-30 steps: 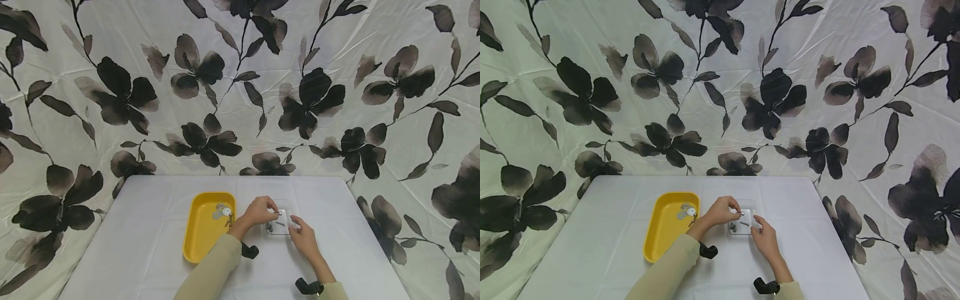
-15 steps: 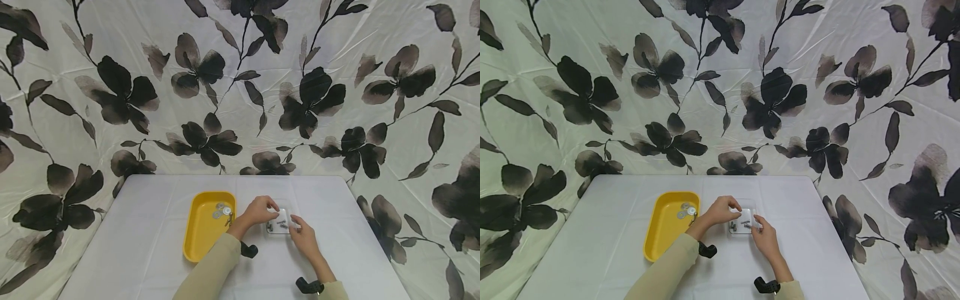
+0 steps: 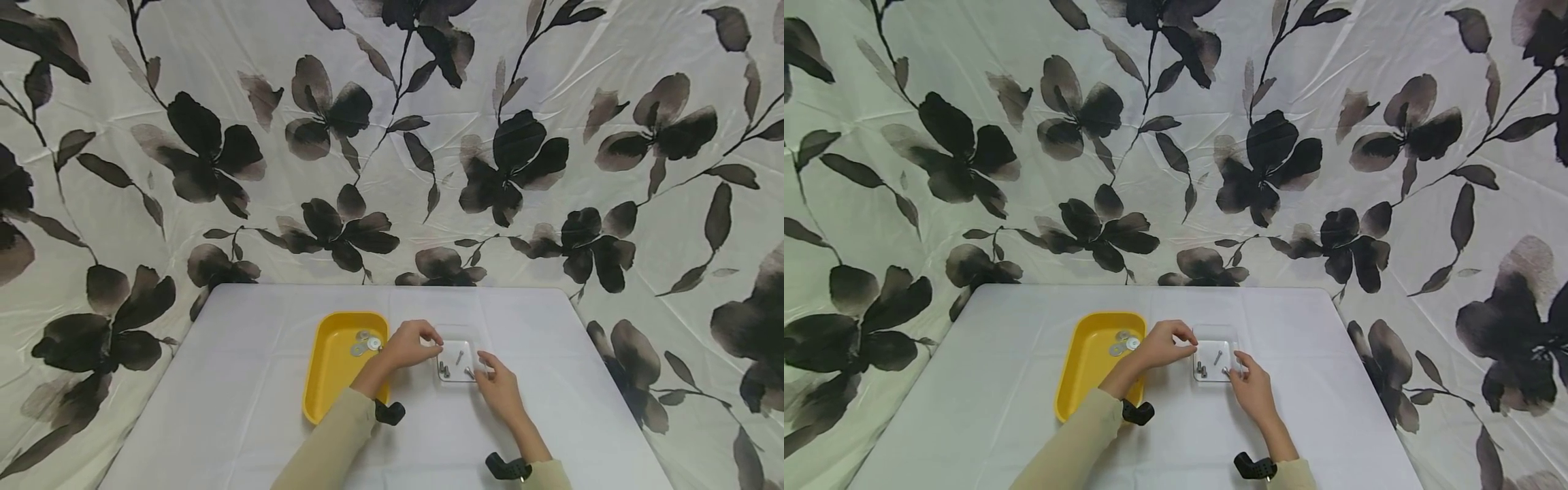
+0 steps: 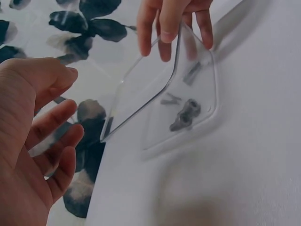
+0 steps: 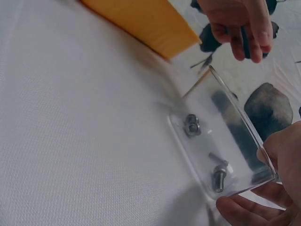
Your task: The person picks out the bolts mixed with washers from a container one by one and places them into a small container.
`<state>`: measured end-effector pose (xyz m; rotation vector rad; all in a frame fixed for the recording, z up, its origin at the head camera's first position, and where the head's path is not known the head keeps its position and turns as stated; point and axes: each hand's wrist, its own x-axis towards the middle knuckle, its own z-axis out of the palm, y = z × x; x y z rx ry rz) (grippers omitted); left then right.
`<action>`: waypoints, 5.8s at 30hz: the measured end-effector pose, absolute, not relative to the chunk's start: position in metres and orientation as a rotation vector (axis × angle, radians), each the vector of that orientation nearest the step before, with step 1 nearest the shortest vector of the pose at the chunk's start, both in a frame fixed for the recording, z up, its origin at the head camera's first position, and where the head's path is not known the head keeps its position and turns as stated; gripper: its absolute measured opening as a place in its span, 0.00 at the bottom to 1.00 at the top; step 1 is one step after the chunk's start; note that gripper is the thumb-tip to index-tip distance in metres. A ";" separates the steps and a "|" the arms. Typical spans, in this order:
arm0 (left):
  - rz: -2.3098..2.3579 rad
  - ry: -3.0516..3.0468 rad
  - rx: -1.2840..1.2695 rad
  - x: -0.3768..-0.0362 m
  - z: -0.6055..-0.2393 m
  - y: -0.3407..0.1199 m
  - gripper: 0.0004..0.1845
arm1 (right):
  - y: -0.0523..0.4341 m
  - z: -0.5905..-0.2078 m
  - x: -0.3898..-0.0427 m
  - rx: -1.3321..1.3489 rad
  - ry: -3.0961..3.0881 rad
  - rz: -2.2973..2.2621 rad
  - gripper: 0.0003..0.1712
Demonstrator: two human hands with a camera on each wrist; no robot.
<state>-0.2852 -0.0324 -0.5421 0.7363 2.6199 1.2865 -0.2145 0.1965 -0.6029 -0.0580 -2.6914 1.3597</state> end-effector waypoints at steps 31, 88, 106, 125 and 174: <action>1.510 2.667 0.559 -0.250 -0.544 -0.146 0.05 | 0.197 -0.602 -0.214 -0.065 -2.735 1.378 0.26; 1.108 2.688 0.369 -0.289 -0.591 -0.157 0.06 | 0.034 -0.595 -0.175 0.328 -2.656 1.604 0.27; 0.921 2.769 0.362 -0.296 -0.602 -0.158 0.08 | 0.030 -0.602 -0.170 0.362 -2.582 1.750 0.28; 0.971 2.847 0.342 -0.294 -0.608 -0.161 0.05 | 0.031 -0.602 -0.168 0.292 -2.603 1.801 0.28; 1.217 2.879 0.503 -0.269 -0.549 -0.143 0.06 | 0.034 -0.610 -0.173 0.346 -2.583 1.782 0.28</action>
